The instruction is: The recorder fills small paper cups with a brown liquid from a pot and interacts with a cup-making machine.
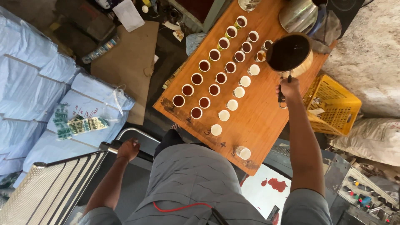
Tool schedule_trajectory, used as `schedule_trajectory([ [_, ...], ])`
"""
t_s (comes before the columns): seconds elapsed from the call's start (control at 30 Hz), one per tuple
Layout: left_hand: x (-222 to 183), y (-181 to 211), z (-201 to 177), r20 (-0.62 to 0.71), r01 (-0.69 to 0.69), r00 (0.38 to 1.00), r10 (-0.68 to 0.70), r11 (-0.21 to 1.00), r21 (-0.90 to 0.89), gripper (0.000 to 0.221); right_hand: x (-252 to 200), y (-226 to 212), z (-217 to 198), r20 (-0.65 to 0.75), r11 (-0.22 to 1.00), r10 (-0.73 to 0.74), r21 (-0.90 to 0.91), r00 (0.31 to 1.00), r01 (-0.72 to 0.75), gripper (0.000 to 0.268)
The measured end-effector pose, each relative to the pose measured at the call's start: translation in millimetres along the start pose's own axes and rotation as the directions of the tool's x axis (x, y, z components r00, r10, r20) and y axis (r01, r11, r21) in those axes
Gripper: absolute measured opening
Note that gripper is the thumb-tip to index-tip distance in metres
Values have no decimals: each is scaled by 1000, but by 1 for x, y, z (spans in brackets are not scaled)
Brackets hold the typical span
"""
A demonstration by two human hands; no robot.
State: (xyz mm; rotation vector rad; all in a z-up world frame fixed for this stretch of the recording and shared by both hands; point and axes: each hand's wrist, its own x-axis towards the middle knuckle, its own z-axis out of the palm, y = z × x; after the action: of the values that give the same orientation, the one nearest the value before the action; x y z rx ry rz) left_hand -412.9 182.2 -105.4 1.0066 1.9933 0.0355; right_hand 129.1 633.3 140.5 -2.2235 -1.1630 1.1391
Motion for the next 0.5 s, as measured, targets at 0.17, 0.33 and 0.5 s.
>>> schedule_trajectory([
  [0.17,5,-3,4,12,2,1000,-2,1000,10,40,-12,-7,0,8,1000,22,-11,1000,-22,17],
  [0.33,9,-3,5,23,-18,1000,17,999,51,42,-16,-8,-1,3,1000,22,-12,1000,-22,16],
  [0.5,8,-1,3,10,-15,1000,14,999,37,43,-9,0,-1,25,995,11,96,1000,-13,14],
])
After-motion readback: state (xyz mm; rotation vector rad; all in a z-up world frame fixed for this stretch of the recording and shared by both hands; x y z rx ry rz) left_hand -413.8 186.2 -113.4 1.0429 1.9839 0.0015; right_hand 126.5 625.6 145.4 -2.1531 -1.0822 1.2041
